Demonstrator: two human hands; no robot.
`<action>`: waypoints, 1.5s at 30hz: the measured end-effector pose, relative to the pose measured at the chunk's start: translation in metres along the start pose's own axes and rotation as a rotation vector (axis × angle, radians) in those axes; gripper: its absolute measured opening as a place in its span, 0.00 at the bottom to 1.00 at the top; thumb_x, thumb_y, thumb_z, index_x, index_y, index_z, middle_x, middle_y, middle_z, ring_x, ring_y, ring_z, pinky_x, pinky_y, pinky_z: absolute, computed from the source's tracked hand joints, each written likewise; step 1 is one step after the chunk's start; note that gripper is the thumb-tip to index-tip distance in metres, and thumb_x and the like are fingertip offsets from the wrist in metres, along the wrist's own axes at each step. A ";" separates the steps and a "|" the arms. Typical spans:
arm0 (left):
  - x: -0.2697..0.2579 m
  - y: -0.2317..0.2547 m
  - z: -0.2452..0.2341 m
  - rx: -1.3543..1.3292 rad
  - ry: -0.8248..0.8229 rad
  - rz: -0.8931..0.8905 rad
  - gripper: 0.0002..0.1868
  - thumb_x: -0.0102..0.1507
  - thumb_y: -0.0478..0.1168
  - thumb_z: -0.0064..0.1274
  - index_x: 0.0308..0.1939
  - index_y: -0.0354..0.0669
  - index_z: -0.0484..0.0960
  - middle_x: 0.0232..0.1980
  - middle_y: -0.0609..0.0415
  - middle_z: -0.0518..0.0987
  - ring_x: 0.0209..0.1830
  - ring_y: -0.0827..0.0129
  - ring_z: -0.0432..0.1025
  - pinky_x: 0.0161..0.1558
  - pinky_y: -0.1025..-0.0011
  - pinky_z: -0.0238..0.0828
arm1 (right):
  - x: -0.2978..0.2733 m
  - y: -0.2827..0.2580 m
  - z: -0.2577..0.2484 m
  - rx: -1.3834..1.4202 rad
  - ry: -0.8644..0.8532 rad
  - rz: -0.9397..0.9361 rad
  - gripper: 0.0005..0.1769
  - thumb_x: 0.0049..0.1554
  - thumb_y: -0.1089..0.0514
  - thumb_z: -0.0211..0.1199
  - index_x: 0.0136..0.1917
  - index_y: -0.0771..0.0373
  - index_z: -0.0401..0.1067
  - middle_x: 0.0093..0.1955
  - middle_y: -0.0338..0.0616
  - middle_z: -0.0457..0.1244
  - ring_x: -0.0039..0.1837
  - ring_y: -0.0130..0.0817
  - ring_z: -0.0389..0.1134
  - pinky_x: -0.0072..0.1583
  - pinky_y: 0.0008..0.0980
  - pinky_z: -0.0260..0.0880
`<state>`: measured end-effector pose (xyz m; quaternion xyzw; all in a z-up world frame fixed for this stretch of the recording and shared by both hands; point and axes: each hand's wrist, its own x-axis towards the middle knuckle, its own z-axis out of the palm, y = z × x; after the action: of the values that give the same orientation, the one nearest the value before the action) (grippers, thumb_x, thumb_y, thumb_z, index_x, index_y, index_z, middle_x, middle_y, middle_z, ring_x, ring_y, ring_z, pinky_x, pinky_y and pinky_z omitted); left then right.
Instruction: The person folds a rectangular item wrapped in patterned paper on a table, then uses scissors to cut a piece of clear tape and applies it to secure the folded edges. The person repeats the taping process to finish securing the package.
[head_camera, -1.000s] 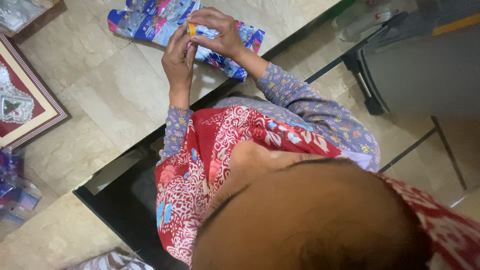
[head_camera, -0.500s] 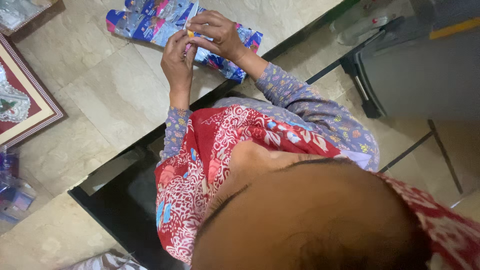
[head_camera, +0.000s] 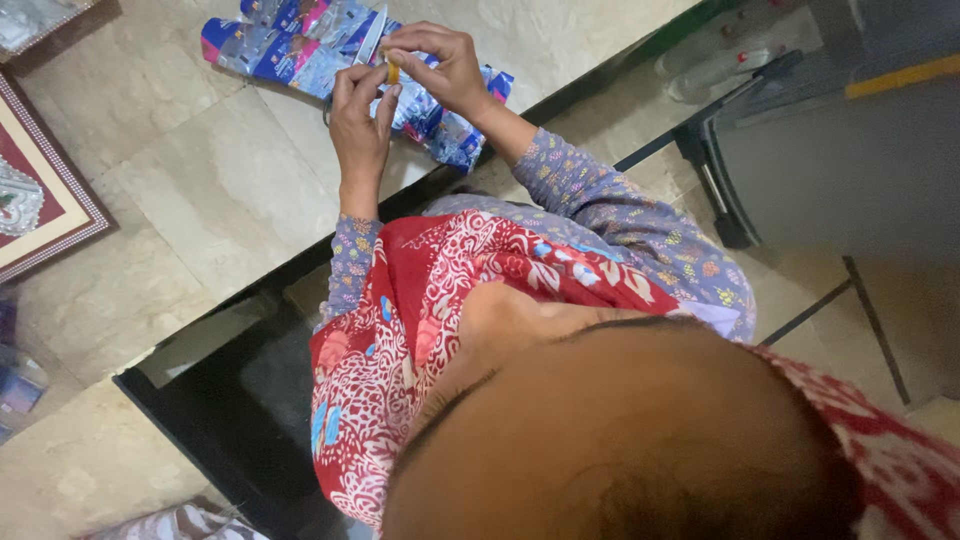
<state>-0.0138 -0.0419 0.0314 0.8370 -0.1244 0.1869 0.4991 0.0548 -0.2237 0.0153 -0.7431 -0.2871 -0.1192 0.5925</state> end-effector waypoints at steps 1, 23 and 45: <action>0.000 0.003 0.002 0.007 0.016 0.006 0.13 0.67 0.36 0.64 0.55 0.42 0.83 0.49 0.52 0.77 0.44 0.63 0.75 0.47 0.66 0.74 | 0.000 -0.002 -0.006 -0.011 -0.024 -0.020 0.12 0.59 0.63 0.70 0.57 0.66 0.80 0.56 0.49 0.72 0.60 0.43 0.75 0.62 0.38 0.75; -0.004 -0.004 0.038 0.016 0.134 0.009 0.13 0.69 0.35 0.61 0.58 0.42 0.85 0.69 0.49 0.76 0.67 0.57 0.75 0.64 0.64 0.76 | 0.000 -0.017 -0.032 -0.144 -0.003 -0.219 0.07 0.58 0.62 0.76 0.50 0.63 0.81 0.51 0.45 0.69 0.54 0.37 0.74 0.54 0.33 0.76; 0.016 -0.027 -0.011 -0.079 0.129 0.000 0.13 0.68 0.35 0.65 0.56 0.44 0.85 0.60 0.51 0.75 0.53 0.63 0.76 0.53 0.67 0.78 | 0.038 -0.033 0.008 -0.181 -0.020 -0.164 0.14 0.55 0.62 0.73 0.55 0.66 0.79 0.51 0.50 0.71 0.53 0.42 0.75 0.56 0.36 0.75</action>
<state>0.0090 -0.0193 0.0217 0.8027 -0.0993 0.2356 0.5388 0.0649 -0.2012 0.0598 -0.7688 -0.3409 -0.1849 0.5084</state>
